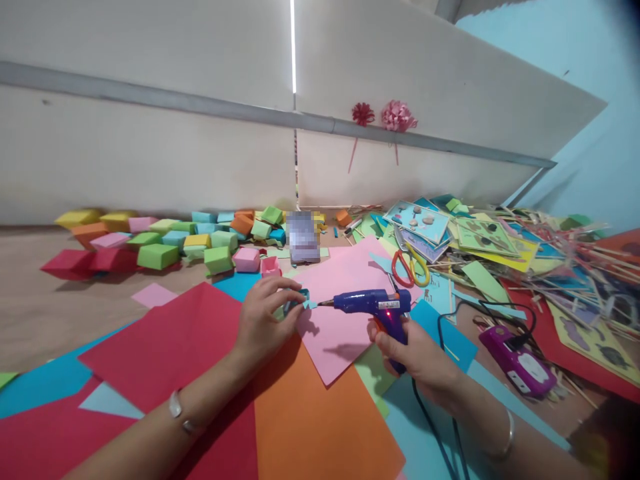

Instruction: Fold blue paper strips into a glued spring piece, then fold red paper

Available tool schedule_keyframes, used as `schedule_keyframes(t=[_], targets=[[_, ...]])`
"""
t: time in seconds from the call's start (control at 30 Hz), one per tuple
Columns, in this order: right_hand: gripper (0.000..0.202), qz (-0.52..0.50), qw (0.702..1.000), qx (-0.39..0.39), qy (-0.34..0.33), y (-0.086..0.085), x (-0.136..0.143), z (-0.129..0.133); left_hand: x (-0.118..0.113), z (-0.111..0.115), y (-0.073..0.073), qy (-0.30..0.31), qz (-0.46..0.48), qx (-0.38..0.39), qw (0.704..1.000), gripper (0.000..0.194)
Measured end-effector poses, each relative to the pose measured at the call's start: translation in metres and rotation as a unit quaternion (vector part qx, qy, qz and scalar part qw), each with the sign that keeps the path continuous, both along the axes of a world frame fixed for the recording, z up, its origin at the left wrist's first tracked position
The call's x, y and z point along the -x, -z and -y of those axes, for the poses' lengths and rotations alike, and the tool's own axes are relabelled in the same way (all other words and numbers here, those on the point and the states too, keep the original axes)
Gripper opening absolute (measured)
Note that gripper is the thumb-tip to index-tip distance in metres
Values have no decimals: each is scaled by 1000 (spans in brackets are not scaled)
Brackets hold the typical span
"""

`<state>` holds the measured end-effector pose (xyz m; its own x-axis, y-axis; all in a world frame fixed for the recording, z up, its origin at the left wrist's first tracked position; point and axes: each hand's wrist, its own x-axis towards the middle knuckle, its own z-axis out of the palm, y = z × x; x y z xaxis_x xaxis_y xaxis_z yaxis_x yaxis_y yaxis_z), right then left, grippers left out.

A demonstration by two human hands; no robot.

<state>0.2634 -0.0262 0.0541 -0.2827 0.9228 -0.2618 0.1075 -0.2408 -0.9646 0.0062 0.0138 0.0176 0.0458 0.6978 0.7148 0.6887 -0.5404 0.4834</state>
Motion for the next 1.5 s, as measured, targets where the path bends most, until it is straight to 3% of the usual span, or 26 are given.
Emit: schedule_keyframes(t=[0.17,0.23,0.63,0.97,1.13,1.27,1.33,1.37,1.43,1.5], targets=[[44,144,976,-167,0,1,0,2,-1,2,0,-12,-26,-6,1000,18],[41,170,965,-200,0,1,2,2,-1,2,0,-15,-31,-12,999,18],[35,165,951,-260,-13,7,10,-4,1,0,5,-6,-65,-63,996,16],[35,179,947,-265,3,10,9,-4,2,0,6,1,-69,-63,996,16],[30,186,935,-301,-22,11,10,-5,2,-1,5,-5,-73,-67,995,17],[30,244,919,-309,25,4,-5,-12,3,-1,3,5,-76,-64,995,17],[30,323,884,-327,86,-5,-25,-21,4,-1,3,19,-74,-68,995,16],[29,381,851,-340,123,-9,-38,-25,5,-1,3,22,-72,-76,994,16],[27,518,752,-348,211,-18,-68,-33,6,-3,6,28,-63,-75,995,14],[26,638,669,-285,251,-23,-96,-36,7,-5,10,19,-41,-60,997,13]])
